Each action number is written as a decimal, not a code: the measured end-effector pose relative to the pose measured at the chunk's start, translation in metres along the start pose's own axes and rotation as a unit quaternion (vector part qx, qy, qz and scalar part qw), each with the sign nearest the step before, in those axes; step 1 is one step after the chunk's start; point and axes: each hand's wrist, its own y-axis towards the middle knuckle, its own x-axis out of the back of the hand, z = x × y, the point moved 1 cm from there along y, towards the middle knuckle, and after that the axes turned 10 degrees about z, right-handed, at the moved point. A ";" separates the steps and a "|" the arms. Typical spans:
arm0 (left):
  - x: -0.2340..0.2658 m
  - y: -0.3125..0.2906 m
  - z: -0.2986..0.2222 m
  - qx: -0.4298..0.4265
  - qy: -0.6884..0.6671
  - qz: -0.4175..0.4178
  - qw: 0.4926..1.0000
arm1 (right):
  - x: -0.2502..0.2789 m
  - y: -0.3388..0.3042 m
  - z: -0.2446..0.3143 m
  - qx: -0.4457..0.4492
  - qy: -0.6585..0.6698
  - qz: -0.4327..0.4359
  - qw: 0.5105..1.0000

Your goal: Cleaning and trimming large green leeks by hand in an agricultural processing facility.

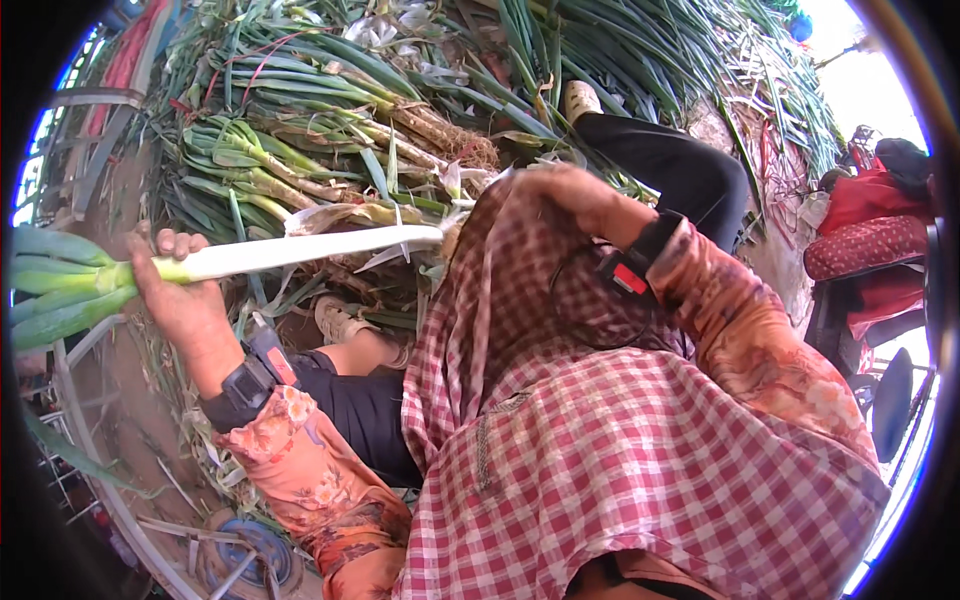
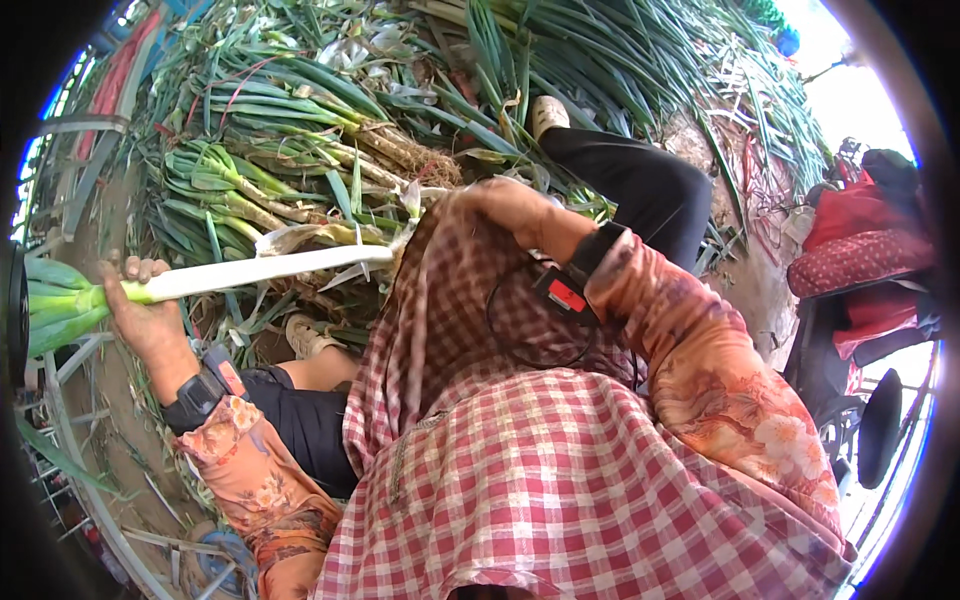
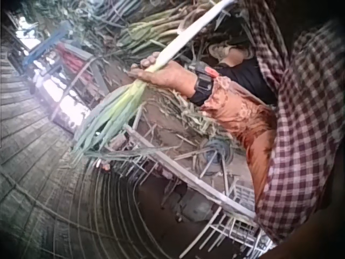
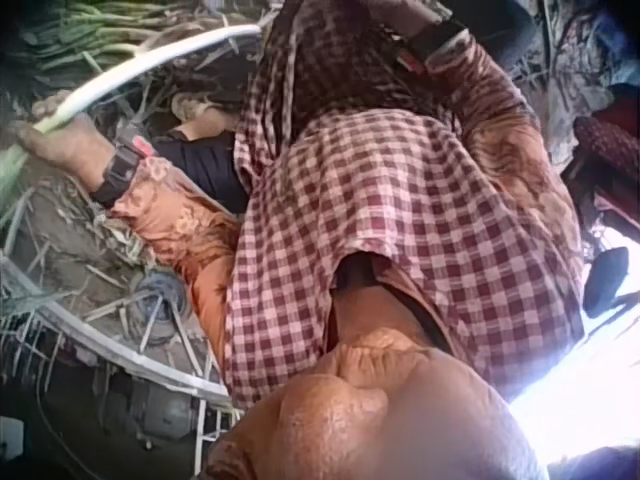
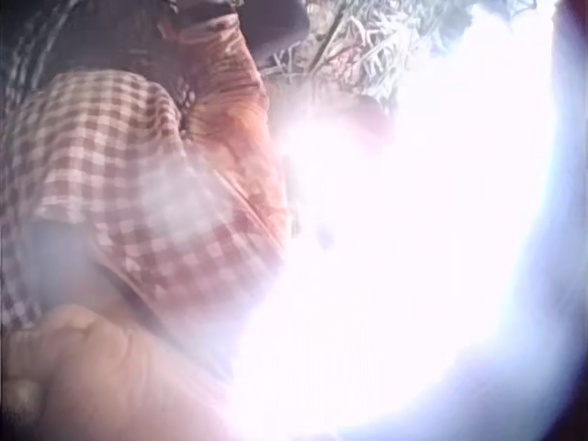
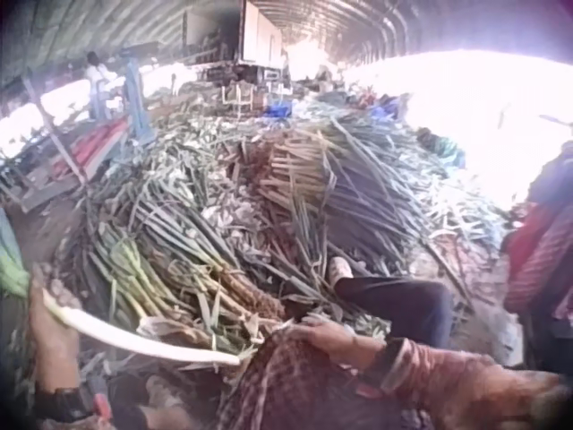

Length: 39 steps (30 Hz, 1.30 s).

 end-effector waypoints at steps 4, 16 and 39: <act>-0.023 -0.001 0.022 0.075 -0.019 0.007 0.997 | -0.026 -0.024 0.047 0.191 0.068 0.090 0.975; -0.075 -0.027 0.091 0.136 -0.135 -0.024 0.981 | -0.150 -0.001 -0.006 0.483 -0.505 -0.109 0.707; -0.052 -0.022 0.070 0.107 -0.092 -0.145 0.979 | -0.108 0.028 -0.034 0.331 -0.569 -0.099 0.747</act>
